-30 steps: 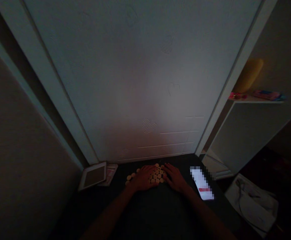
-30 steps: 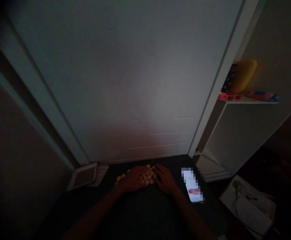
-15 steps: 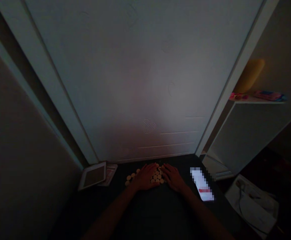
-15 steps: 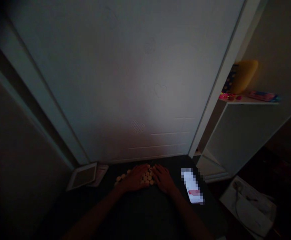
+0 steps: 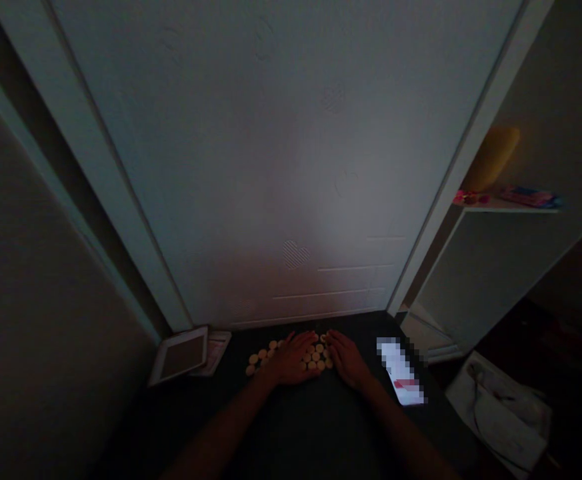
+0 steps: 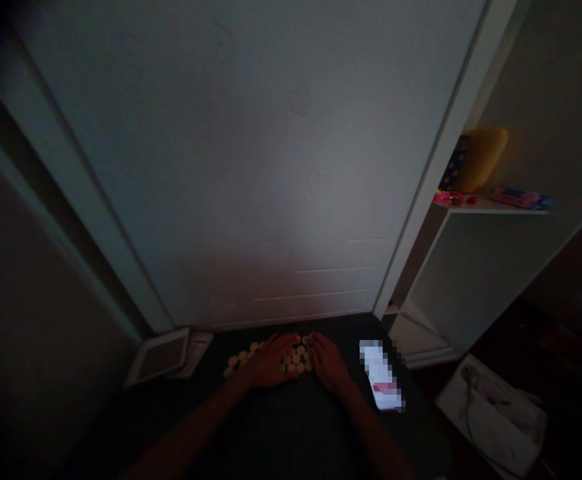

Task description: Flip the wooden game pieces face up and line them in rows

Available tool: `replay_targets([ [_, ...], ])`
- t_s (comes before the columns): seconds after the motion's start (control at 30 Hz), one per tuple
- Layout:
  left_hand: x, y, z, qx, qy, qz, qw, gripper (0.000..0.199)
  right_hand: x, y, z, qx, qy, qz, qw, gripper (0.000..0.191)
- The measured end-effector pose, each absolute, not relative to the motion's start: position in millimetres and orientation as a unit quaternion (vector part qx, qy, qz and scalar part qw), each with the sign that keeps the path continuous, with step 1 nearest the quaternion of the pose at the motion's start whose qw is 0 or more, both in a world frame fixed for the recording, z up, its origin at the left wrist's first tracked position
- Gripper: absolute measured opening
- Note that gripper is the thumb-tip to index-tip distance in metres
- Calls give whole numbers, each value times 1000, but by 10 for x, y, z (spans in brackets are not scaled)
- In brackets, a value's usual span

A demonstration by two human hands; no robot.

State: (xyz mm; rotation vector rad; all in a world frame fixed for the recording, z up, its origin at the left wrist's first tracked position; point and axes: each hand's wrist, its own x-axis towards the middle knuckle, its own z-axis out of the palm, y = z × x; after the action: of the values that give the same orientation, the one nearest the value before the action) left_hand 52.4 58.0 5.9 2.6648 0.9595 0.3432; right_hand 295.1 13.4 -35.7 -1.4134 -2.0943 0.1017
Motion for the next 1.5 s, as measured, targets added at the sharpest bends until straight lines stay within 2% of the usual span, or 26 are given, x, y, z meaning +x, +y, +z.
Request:
replay_targets([
  [0.37,487,482,83,929,321,132,127,75,3011,132,-383,-534,-790,61,296,56],
  [0.57,42,404,149,904,372,182,106,74,2998,13,-372,-550,-775,77,302,62],
  [0.77,-590,351,-25,872,444,176,104,90,3029,-103,-349,-536,-788,83,292,65],
  [1.0,-506,396,-80,876,432,181,116,103,3023,-84,-393,-536,-796,74,272,67],
  [1.3,-398,426,-111,867,436,199,136,93,2996,-163,-303,-537,-800,70,260,68],
  [1.5,-667,347,-144,853,448,234,128,98,2987,-175,-303,-543,-791,64,272,63],
])
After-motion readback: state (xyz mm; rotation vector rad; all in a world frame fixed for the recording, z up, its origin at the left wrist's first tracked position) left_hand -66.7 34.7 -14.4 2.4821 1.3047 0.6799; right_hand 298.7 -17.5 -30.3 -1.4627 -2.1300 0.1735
